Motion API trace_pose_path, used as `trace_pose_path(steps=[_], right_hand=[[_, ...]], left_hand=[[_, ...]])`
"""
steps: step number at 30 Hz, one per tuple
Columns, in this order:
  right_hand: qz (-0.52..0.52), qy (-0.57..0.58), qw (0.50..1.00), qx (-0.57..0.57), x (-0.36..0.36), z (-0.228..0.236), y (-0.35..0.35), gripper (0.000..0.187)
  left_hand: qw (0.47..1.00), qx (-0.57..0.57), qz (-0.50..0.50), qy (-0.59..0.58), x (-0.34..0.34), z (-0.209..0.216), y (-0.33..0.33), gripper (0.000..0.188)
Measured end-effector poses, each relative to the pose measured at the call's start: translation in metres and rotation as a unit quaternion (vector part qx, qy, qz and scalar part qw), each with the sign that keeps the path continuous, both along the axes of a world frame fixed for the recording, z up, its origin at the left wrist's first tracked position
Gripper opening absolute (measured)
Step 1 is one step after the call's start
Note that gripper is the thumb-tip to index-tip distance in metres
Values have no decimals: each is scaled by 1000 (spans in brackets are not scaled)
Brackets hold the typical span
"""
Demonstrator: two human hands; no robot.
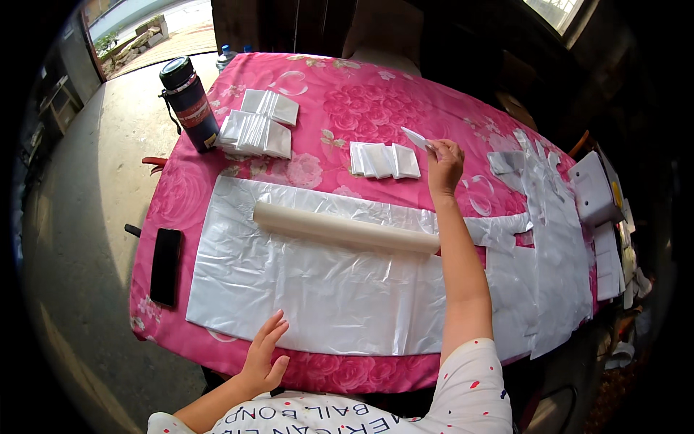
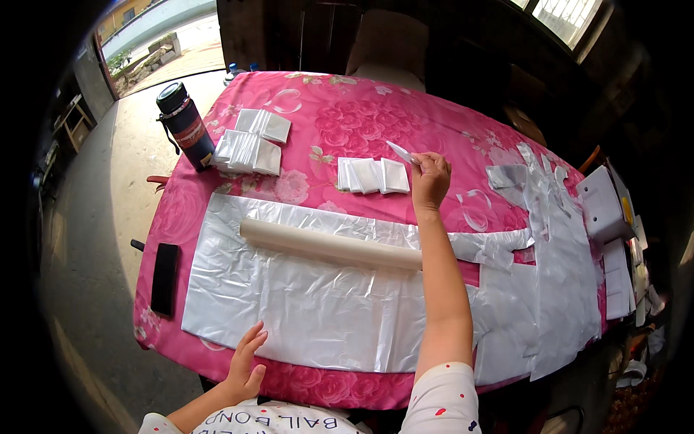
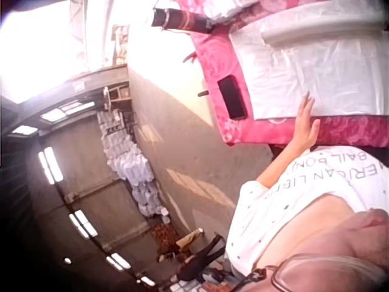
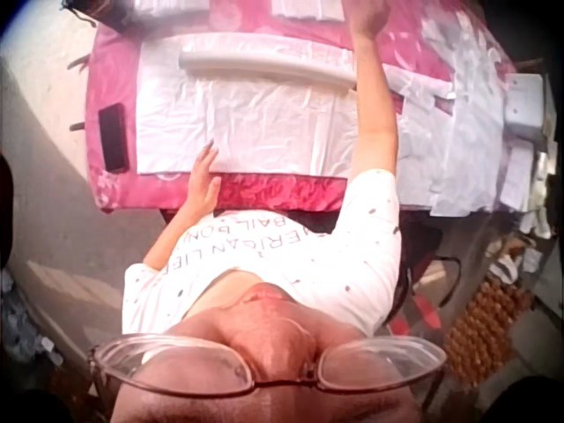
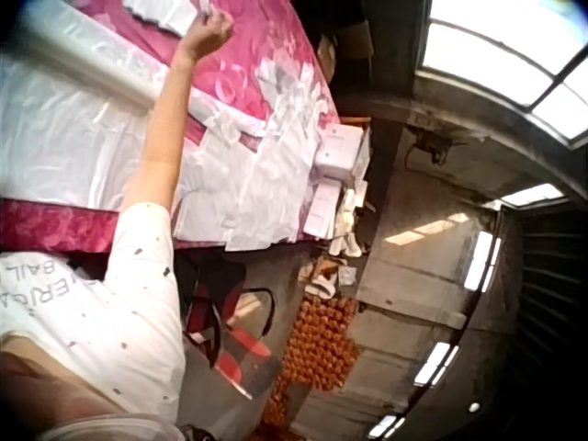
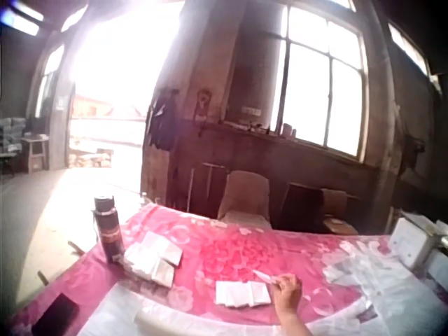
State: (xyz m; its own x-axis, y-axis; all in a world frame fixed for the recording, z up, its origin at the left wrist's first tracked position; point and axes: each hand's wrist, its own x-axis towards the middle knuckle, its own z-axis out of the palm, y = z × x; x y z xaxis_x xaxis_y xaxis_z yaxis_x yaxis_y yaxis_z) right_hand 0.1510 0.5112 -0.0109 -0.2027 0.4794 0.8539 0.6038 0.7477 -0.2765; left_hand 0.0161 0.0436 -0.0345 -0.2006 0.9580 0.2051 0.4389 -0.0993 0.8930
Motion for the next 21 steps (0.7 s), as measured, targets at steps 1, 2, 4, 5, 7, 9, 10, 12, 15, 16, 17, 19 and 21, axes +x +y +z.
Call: trace_pose_path(steps=[1,2,4,5,7,9,10,12,15,16,17,19,21], right_hand=[[13,-44,999,-27,-2,-14,9,19],[27,-88,994,-53,-3,-27,13,18],[65,-181,969,-153,1,-48,16,20],[82,-188,965,-166,1,-50,10,23],[112,-203,954,-192,7,-48,-3,28],[99,-200,950,-216,15,-35,-11,35],[88,-190,954,-217,21,-30,-15,36],[106,-191,943,-252,28,-12,-35,40],[239,-223,875,-357,35,1,-92,45],[252,-247,874,-333,39,1,-107,47],[261,-271,873,-311,47,-1,-123,49],[231,-294,883,-284,64,-6,-147,52],[160,-289,904,-272,78,-14,-167,53]], left_hand=[[1000,-2,-3,9,0,1,1,53],[1000,-3,-6,17,0,0,0,53],[999,-10,-8,40,0,-2,-2,54],[999,-13,-1,46,-1,-3,-3,55],[998,-19,8,55,-1,-6,-6,58],[996,-6,4,94,-3,-8,-6,59],[994,1,-2,111,-3,-9,-5,60],[991,18,-9,131,-2,-9,-3,59],[988,31,-16,148,5,-9,-4,60],[987,37,-20,152,7,-8,-2,60],[986,43,-35,157,10,-7,1,60],[982,54,-69,167,15,-6,12,60],[978,39,-99,178,19,-2,23,62]])
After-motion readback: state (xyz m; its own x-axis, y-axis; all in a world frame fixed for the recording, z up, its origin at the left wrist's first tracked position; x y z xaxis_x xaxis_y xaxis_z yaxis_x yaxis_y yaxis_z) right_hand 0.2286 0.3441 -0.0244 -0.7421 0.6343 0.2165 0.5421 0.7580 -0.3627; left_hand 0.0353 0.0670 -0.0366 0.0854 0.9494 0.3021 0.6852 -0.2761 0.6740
